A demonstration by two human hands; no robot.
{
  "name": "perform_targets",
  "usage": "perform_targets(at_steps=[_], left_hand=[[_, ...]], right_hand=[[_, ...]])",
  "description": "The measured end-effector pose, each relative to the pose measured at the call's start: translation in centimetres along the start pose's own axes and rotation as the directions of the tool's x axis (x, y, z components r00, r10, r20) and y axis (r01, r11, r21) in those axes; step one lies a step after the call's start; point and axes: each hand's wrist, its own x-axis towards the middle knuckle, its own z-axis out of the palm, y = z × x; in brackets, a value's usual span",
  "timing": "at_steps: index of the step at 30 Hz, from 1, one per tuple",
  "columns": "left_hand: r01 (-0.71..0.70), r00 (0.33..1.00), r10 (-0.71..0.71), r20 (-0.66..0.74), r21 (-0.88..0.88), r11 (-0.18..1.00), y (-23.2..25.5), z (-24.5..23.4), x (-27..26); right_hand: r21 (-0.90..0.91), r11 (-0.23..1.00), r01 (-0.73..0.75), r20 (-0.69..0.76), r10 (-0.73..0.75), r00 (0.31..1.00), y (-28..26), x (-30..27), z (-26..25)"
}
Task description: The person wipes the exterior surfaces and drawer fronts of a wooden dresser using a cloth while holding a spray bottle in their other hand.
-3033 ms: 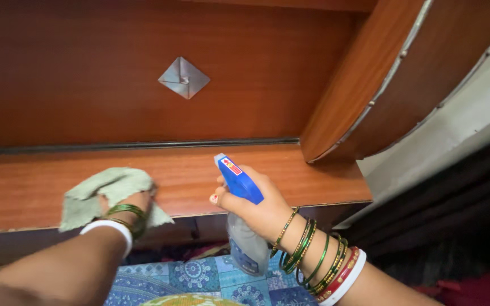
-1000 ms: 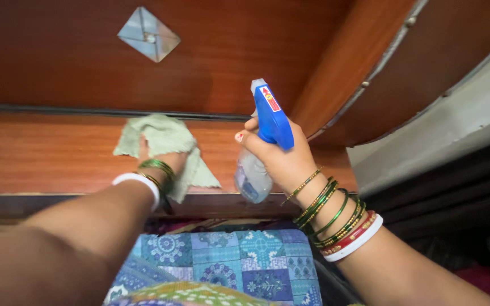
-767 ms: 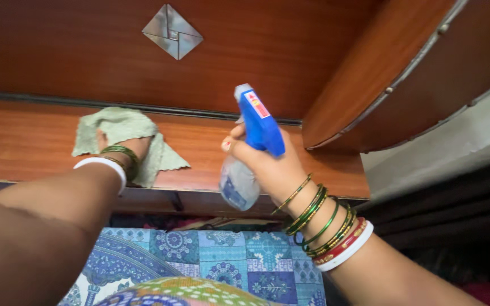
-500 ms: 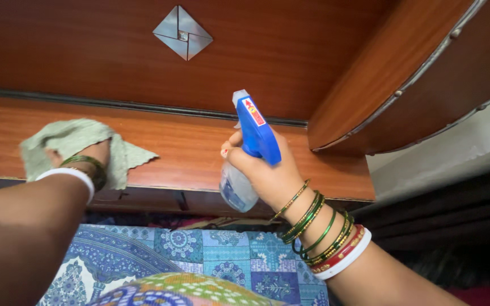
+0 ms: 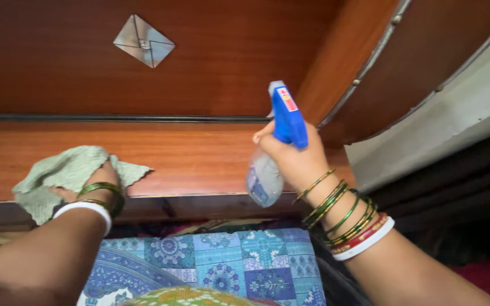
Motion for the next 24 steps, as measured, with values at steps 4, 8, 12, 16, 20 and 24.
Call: perform_targets(at_steps=[4,8,12,16,20,24], left_hand=[[-0.082,0.997,0.082,0.001,0.029,0.996,5.1,2.1,-1.0],[-0.222,0.975,0.222,-0.016,0.029,0.975,12.7,3.7,-3.0],[-0.309,0.926,0.329,0.187,-0.129,0.942,20.6,4.0,-6.5],[-0.47,0.859,0.454,0.236,0.018,0.882,26.4,5.6,-9.3],[-0.606,0.734,0.567,0.373,0.736,0.301,30.3,10.0,-10.4],[-0.889,0.456,0.875,0.16,0.043,0.455,33.3,10.5,-13.6]], right_hand=[[-0.015,0.995,-0.095,-0.013,0.094,0.995,-0.2,0.4,-3.1],[-0.026,0.97,-0.244,-0.049,0.242,0.969,-0.4,-0.3,-4.7],[-0.082,0.976,-0.201,-0.081,0.194,0.978,-0.3,-1.8,-5.6],[-0.036,0.96,-0.276,-0.121,0.27,0.955,-0.5,-2.9,-6.9],[0.009,0.959,-0.284,-0.158,0.282,0.946,-0.3,-3.4,-8.0],[0.016,0.949,-0.315,-0.159,0.313,0.936,0.3,-3.9,-8.5]])
